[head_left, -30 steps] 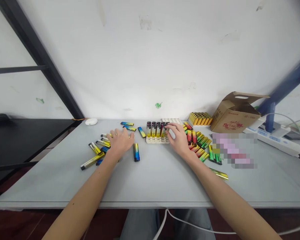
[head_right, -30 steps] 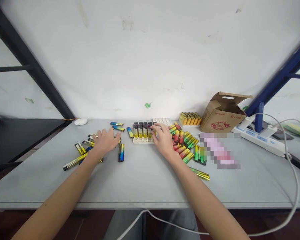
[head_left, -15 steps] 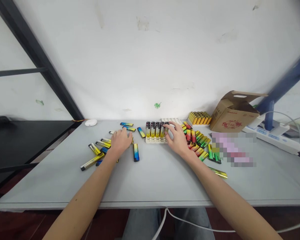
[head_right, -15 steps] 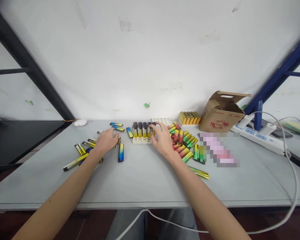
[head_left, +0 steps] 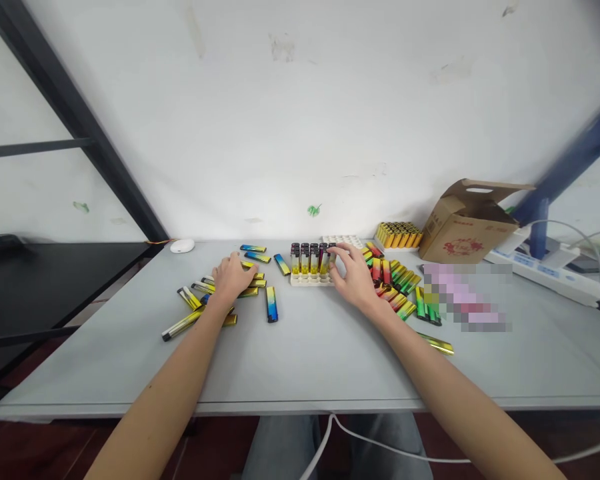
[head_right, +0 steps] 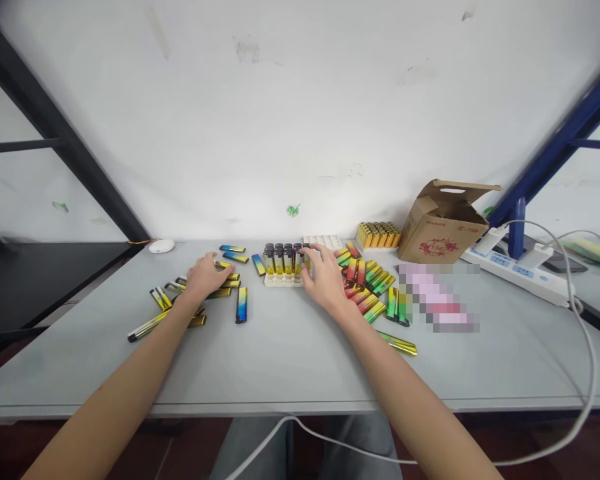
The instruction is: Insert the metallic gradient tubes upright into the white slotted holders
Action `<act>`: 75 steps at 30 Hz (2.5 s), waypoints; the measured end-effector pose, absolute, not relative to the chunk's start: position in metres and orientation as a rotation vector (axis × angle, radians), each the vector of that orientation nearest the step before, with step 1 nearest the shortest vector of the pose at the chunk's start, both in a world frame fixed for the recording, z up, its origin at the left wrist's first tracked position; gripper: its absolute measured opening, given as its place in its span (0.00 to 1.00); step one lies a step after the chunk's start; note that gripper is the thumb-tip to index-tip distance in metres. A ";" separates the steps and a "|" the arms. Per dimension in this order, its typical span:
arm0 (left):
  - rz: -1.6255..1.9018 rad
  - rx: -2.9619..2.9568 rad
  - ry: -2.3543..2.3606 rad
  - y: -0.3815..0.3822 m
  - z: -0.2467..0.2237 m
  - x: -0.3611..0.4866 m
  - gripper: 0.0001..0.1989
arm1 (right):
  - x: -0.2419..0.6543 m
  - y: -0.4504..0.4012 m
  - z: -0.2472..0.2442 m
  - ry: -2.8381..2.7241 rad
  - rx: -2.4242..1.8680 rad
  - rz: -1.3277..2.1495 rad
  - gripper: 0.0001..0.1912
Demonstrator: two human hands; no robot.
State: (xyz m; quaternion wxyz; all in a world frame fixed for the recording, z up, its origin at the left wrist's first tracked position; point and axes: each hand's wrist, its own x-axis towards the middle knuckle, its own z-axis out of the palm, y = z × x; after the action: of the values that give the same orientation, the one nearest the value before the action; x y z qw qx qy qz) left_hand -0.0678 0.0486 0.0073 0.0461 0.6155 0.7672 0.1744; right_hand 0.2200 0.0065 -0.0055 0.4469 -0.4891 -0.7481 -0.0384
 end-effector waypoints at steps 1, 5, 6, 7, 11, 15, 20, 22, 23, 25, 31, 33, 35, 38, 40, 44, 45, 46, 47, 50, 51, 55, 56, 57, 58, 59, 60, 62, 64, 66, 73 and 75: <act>0.605 1.881 2.329 0.047 0.009 -0.067 0.33 | 0.220 0.006 -0.005 -1.852 -1.211 -0.093 0.17; 1.092 1.930 2.111 0.038 0.018 -0.057 0.36 | 0.218 0.004 -0.002 -1.838 -1.197 -0.088 0.21; 1.225 1.942 2.011 0.035 0.020 -0.053 0.37 | 0.218 0.003 -0.001 -1.831 -1.190 -0.090 0.23; 1.335 1.934 1.902 0.032 0.023 -0.049 0.37 | 0.217 0.003 -0.001 -1.825 -1.183 -0.093 0.24; 1.510 1.711 1.500 0.021 0.031 -0.032 0.48 | 0.216 0.001 0.000 -1.822 -1.177 -0.087 0.23; 1.378 1.512 1.220 0.009 0.040 -0.019 0.49 | 0.217 0.001 0.000 -1.819 -1.175 -0.077 0.24; 1.143 1.495 1.091 -0.002 0.046 -0.008 0.27 | 0.217 0.001 0.000 -1.819 -1.173 -0.054 0.24; 1.096 1.487 1.066 -0.004 0.045 -0.006 0.26 | 0.217 0.001 0.000 -1.819 -1.175 -0.040 0.24; 1.081 1.468 1.047 -0.004 0.044 -0.005 0.25 | 0.216 0.001 0.000 -1.820 -1.174 -0.034 0.24; 1.047 1.384 0.972 -0.006 0.043 -0.003 0.24 | 0.216 0.000 0.000 -1.818 -1.170 -0.024 0.23; 0.856 1.131 0.814 -0.012 0.051 -0.002 0.18 | 0.216 0.001 -0.002 -1.769 -1.173 0.050 0.21; 0.831 1.018 0.725 -0.012 0.054 -0.003 0.17 | 0.217 0.002 -0.003 -1.747 -1.178 0.067 0.21; 0.806 0.909 0.629 -0.011 0.056 -0.005 0.18 | 0.217 0.003 -0.003 -1.736 -1.185 0.072 0.21; 0.791 0.826 0.563 -0.008 0.055 -0.007 0.20 | 0.217 0.003 -0.003 -1.742 -1.182 0.066 0.21; 0.810 0.820 0.579 -0.007 0.054 -0.005 0.20 | 0.216 0.003 -0.003 -1.745 -1.176 0.069 0.21; 0.900 0.840 0.643 -0.006 0.050 0.000 0.21 | 0.216 0.003 -0.003 -1.715 -1.186 0.116 0.20; 0.916 0.839 0.654 -0.006 0.050 0.001 0.22 | 0.217 0.003 -0.003 -1.704 -1.190 0.128 0.20; 0.926 0.836 0.658 -0.006 0.050 0.001 0.22 | 0.217 0.003 -0.002 -1.694 -1.193 0.135 0.20; 0.928 0.829 0.654 -0.006 0.049 0.002 0.22 | 0.217 0.003 -0.002 -1.690 -1.192 0.138 0.20; 0.903 0.809 0.598 -0.007 0.048 0.002 0.22 | 0.217 0.003 -0.001 -1.702 -1.173 0.121 0.19; 0.890 0.808 0.578 -0.007 0.048 0.002 0.21 | 0.217 0.003 -0.001 -1.709 -1.168 0.112 0.18; 0.846 0.821 0.556 -0.006 0.044 0.002 0.17 | 0.217 0.004 -0.002 -1.706 -1.168 0.079 0.18; 0.840 0.820 0.558 -0.006 0.043 0.002 0.17 | 0.217 0.004 -0.002 -1.703 -1.166 0.076 0.17; 0.835 0.815 0.557 -0.006 0.042 0.003 0.17 | 0.217 0.004 -0.002 -1.701 -1.164 0.074 0.17; 0.832 0.807 0.555 -0.006 0.042 0.004 0.17 | 0.217 0.004 -0.002 -1.701 -1.162 0.073 0.17; 0.830 0.799 0.550 -0.006 0.041 0.004 0.17 | 0.217 0.004 -0.002 -1.701 -1.160 0.074 0.17; 0.832 0.792 0.545 -0.006 0.041 0.005 0.17 | 0.217 0.003 -0.001 -1.702 -1.160 0.074 0.17; 0.847 0.789 0.538 -0.007 0.040 0.007 0.16 | 0.216 0.003 0.000 -1.705 -1.161 0.073 0.17; 0.871 0.799 0.543 -0.007 0.038 0.009 0.14 | 0.216 0.002 0.000 -1.708 -1.163 0.070 0.17; 0.898 0.813 0.560 -0.007 0.037 0.010 0.11 | 0.216 0.002 0.000 -1.707 -1.170 0.061 0.17; 0.985 0.848 0.585 -0.011 0.039 0.013 0.06 | 0.217 0.001 0.000 -1.670 -1.206 0.012 0.17; 0.997 0.843 0.590 -0.011 0.040 0.014 0.06 | 0.217 0.001 0.000 -1.669 -1.209 -0.001 0.17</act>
State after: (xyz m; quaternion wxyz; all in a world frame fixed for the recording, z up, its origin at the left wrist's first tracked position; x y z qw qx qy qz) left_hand 0.0136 -0.0110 0.0395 0.7542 0.3866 0.2702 0.4569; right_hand 0.2168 0.0012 0.0001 0.5143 -0.5031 -0.6946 -0.0005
